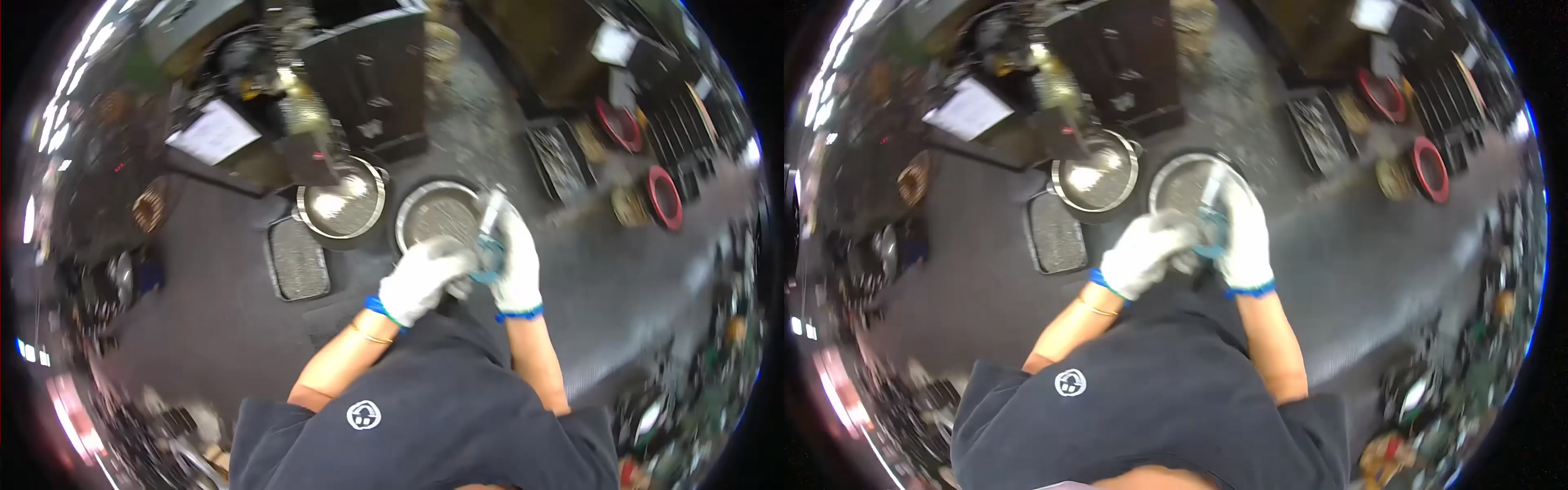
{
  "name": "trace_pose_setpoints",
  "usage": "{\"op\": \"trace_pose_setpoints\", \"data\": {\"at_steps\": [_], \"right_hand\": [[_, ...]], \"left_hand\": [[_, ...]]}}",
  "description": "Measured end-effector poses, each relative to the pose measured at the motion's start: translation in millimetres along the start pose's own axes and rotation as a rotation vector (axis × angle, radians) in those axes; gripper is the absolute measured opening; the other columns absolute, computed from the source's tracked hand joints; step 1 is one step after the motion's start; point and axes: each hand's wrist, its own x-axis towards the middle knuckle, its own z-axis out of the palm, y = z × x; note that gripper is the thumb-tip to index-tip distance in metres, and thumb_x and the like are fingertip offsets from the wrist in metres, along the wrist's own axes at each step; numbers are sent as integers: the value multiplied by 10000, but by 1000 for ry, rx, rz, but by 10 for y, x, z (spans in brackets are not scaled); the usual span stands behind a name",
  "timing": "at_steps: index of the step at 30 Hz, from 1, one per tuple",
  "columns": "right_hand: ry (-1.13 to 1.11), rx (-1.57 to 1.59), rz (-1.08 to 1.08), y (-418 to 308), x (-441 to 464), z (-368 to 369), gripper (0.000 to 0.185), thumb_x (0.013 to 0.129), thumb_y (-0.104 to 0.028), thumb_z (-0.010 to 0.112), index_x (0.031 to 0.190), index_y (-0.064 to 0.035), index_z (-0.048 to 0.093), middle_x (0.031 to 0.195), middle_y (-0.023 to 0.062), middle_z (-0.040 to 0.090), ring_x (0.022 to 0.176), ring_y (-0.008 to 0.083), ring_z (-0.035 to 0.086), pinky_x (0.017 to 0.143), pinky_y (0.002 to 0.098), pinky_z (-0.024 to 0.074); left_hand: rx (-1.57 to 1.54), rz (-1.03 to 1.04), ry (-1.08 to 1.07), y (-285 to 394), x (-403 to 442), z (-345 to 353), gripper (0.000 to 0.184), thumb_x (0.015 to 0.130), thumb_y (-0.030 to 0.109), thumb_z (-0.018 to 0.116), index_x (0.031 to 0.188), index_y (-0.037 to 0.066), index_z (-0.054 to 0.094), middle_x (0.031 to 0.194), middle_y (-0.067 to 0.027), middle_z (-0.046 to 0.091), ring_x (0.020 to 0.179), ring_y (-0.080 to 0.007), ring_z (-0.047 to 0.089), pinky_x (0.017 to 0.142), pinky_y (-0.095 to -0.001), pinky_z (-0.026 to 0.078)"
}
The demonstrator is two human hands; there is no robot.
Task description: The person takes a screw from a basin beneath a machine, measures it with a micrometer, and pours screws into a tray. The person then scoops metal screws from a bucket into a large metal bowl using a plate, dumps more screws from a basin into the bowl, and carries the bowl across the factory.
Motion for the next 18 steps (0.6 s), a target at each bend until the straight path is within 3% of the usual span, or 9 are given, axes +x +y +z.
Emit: {"op": "trace_pose_setpoints", "data": {"at_steps": [3, 5, 8, 13, 18], "right_hand": [[-44, 114, -52, -38, -72, 161, 359, 979, -208, 557, 1257, 16, 589, 1225, 127, 624, 1104, 215, 597, 973, 342, 463], [-43, 217, 96, -142, -111, 289, 346, 1003, -243, 540, 1243, -2, 605, 1173, 68, 639, 1040, 126, 590, 903, 288, 478], [-35, 270, 110, -214, -135, 395, 338, 1009, -258, 530, 1233, -19, 616, 1155, 44, 643, 1006, 100, 590, 866, 264, 482], [-42, 285, 40, -234, -176, 390, 349, 1025, -284, 509, 1237, -29, 619, 1134, 39, 647, 984, 97, 593, 844, 263, 495], [5, 383, 79, -229, -189, 362, 353, 1038, -289, 489, 1240, -31, 620, 1094, 28, 654, 950, 96, 602, 822, 267, 505]], "left_hand": [[-102, -11, -6, -21, -37, -74, 220, 933, 172, 632, 1008, -31, 593, 826, -96, 644, 653, -137, 606, 620, -260, 514], [-140, -33, 20, -20, -40, -148, 217, 940, 161, 627, 1027, -33, 582, 826, -105, 638, 640, -150, 606, 602, -279, 531], [-175, -40, 8, -48, -51, -201, 268, 976, 227, 590, 1066, -24, 571, 846, -121, 646, 663, -178, 641, 595, -301, 563], [-290, -34, -31, -142, -59, -255, 333, 1005, 294, 547, 1113, -20, 559, 874, -133, 653, 707, -196, 661, 597, -321, 578], [-126, 8, 9, -31, -131, -91, 294, 955, 192, 618, 1128, -35, 549, 923, -119, 635, 702, -186, 634, 614, -319, 565]]}}
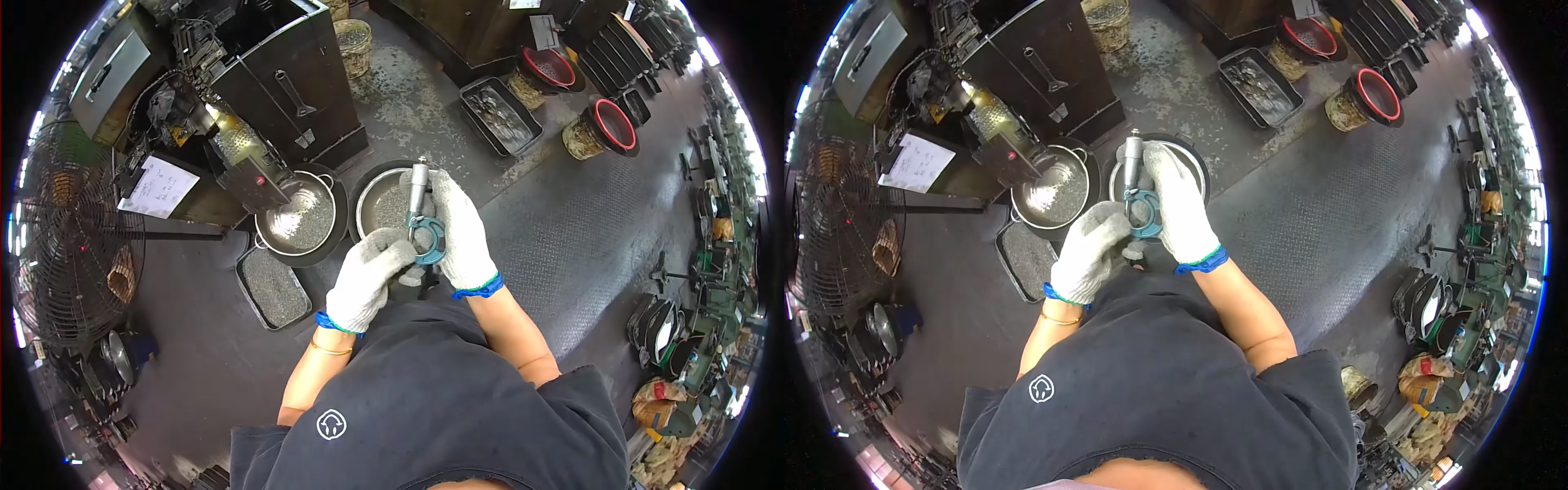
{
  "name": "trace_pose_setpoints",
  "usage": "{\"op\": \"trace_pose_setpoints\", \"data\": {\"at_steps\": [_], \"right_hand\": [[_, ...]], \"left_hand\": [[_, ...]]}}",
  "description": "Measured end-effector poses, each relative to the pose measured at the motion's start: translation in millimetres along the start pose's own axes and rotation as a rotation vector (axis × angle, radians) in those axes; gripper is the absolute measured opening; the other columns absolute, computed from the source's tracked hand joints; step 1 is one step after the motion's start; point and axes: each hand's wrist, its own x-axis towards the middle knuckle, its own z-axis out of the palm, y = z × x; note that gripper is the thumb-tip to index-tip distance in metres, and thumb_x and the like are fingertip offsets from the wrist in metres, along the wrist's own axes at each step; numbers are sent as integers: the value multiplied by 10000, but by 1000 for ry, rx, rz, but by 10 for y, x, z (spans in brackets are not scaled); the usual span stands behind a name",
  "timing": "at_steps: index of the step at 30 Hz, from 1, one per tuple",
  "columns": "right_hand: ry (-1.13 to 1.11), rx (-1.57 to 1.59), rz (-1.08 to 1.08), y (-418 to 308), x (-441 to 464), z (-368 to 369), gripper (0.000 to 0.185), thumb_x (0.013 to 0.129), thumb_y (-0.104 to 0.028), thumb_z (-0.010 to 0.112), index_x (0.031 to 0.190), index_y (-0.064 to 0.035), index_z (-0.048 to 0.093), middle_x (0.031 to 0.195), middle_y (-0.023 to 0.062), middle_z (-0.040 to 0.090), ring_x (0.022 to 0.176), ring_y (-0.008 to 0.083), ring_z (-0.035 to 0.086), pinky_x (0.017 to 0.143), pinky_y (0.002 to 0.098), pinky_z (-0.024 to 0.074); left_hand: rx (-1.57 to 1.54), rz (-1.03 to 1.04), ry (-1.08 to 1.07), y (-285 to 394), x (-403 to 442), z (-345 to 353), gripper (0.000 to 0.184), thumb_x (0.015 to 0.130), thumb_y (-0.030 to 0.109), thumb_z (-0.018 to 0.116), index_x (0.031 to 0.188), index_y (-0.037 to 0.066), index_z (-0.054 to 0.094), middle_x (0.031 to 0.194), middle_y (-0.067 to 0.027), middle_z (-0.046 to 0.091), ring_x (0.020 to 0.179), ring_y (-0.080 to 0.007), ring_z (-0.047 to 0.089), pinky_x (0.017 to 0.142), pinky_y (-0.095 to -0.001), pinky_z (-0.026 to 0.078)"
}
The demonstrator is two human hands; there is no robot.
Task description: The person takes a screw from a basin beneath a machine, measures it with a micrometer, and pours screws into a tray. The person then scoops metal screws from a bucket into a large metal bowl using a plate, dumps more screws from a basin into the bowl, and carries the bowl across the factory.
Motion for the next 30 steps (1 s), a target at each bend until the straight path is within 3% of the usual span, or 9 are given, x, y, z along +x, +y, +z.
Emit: {"op": "trace_pose_setpoints", "data": {"at_steps": [3, 8, 11, 14, 18, 30], "right_hand": [[30, 41, 31, -42, -17, -17, 343, 1020, -274, 532, 1248, -32, 617, 1065, 19, 651, 933, 89, 601, 791, 258, 502], [-185, -513, -66, -378, -109, 66, 252, 939, -209, 605, 1101, -16, 615, 1003, 17, 603, 860, 82, 558, 771, 237, 474], [-232, -645, -155, -428, -82, 6, 197, 955, -193, 592, 1040, -16, 610, 923, 13, 605, 807, 81, 557, 733, 232, 470], [-210, -514, -69, -569, -123, 83, 198, 983, -207, 564, 1009, -19, 618, 835, -6, 602, 743, 63, 545, 675, 228, 457], [-177, -421, -122, -535, -133, 64, 214, 1007, -224, 537, 983, -30, 626, 772, -23, 591, 673, 44, 520, 600, 222, 434], [-112, -326, -105, -533, -163, 70, 203, 1011, -227, 532, 983, -48, 625, 771, -23, 590, 640, 31, 503, 546, 208, 414]], "left_hand": [[51, -21, -15, 47, -28, 50, 294, 918, 131, 650, 1126, -49, 547, 936, -117, 626, 714, -176, 621, 630, -313, 547], [76, -2, 7, 106, -115, 172, 291, 910, 116, 664, 1122, -63, 576, 941, -107, 651, 747, -137, 628, 655, -268, 527], [70, 4, -3, 78, -153, 190, 316, 904, 113, 678, 1148, -70, 597, 950, -94, 678, 761, -108, 636, 666, -236, 520], [44, -1, -12, 108, -164, 225, 276, 879, 91, 676, 1086, -63, 578, 933, -107, 649, 739, -146, 629, 650, -269, 532], [-6, -28, -49, 125, -166, 243, 233, 847, 72, 671, 1013, -48, 558, 921, -123, 623, 717, -188, 633, 629, -302, 565], [5, -56, -107, 85, -111, 189, 287, 866, 108, 659, 1068, -74, 568, 957, -146, 650, 695, -199, 662, 612, -303, 586]]}}
